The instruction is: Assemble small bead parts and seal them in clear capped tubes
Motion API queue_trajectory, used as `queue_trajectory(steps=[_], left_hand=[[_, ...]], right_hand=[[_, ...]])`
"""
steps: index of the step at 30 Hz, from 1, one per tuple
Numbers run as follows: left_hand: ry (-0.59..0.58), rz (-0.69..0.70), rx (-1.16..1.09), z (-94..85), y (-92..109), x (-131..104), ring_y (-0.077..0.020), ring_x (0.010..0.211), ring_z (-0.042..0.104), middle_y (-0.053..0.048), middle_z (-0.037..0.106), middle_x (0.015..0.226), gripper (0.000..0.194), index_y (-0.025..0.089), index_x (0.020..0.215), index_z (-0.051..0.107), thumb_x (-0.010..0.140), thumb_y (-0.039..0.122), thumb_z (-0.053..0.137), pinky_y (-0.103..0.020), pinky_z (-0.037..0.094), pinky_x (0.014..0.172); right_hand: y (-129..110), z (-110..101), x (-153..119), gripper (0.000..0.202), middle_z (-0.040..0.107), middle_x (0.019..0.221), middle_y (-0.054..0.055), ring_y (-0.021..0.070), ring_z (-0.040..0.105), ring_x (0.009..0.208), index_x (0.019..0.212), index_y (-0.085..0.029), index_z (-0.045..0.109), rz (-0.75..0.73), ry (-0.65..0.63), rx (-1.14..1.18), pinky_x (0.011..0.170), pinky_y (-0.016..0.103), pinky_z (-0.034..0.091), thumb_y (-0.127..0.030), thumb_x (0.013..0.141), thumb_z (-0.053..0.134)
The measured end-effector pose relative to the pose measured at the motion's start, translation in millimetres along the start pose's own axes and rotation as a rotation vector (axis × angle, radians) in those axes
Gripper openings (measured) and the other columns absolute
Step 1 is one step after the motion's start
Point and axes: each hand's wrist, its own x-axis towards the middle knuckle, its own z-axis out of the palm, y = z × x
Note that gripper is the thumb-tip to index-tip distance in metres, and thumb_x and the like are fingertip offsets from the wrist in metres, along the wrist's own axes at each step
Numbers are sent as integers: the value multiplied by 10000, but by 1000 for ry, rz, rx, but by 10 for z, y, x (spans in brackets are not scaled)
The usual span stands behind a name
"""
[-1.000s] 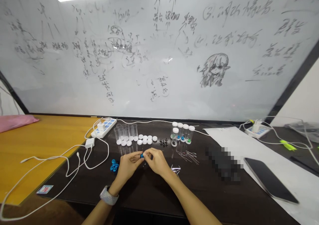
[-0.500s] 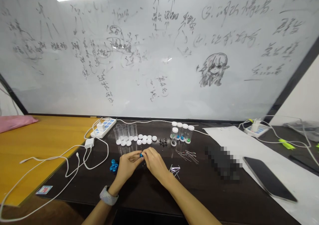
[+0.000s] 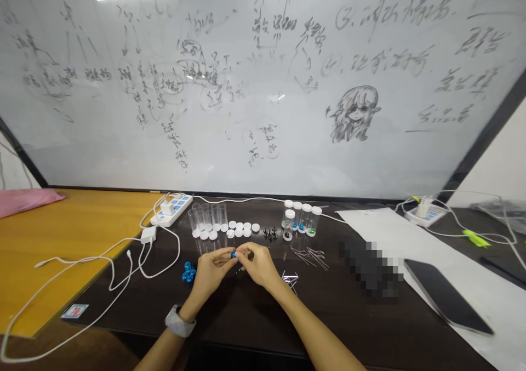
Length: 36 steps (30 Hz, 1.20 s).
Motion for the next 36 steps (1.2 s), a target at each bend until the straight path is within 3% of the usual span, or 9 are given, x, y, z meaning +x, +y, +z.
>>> queue_trajectory(steps=[5, 11, 17, 21, 23, 25, 30, 36], left_hand=[[-15, 6, -3, 4, 25, -13, -300, 853, 770, -95, 805, 899, 275, 184, 957, 789, 701, 276, 826, -402, 630, 822], [10, -6, -2, 19, 16, -26, -300, 840, 771, -93, 805, 869, 286, 177, 965, 785, 697, 271, 823, -411, 628, 820], [-13, -46, -76, 8, -36, 9, -288, 842, 766, -108, 802, 865, 355, 136, 985, 770, 675, 293, 844, -390, 618, 825], [-25, -119, -137, 1, -26, 23, -283, 882, 757, -118, 800, 879, 412, 126, 987, 770, 645, 331, 873, -370, 598, 843], [-32, -163, -160, -2, -17, 24, -277, 879, 756, -119, 799, 871, 434, 125, 990, 768, 631, 342, 882, -358, 592, 835], [-47, -193, -193, -4, -11, 24, -268, 861, 756, -115, 798, 859, 440, 127, 984, 765, 621, 344, 889, -344, 587, 818], [-131, -246, -281, -17, 0, 24, -246, 819, 756, -96, 789, 813, 415, 132, 960, 746, 636, 350, 886, -327, 572, 803], [-217, -329, -452, -49, 46, 3, -216, 866, 745, -85, 781, 869, 422, 146, 985, 717, 652, 336, 891, -312, 550, 861]], right_hand=[[-39, -18, -8, 350, 661, 755, 42, 161, 632, 562, 924, -188, 704, -58, -15, -96, 502, 258, 529, -497, 956, 543], [-105, -7, -50, 261, 647, 819, 48, 189, 620, 745, 895, -207, 659, -282, 39, -418, 718, 304, 501, -302, 1026, 455], [-99, 76, -64, 319, 641, 869, 73, 220, 597, 844, 919, -208, 645, -390, 31, -583, 794, 340, 497, -254, 1052, 359], [-19, -50, 21, 281, 684, 986, 84, 219, 633, 925, 1035, -213, 657, -304, 111, -496, 854, 342, 505, -266, 1048, 382], [84, -217, 87, 271, 692, 1071, 110, 244, 641, 996, 1115, -194, 650, -215, 247, -530, 909, 376, 490, -265, 1034, 402], [222, -416, 141, 261, 705, 1031, 116, 259, 657, 965, 1114, -172, 658, -105, 285, -628, 870, 383, 499, -237, 1004, 430], [477, -815, 160, 180, 740, 915, 72, 220, 690, 853, 939, -208, 728, 80, 65, -717, 766, 301, 493, -142, 876, 573], [383, -1195, 74, 128, 698, 690, 29, 181, 632, 646, 810, -173, 750, 211, -334, -384, 623, 265, 475, -281, 782, 687]])
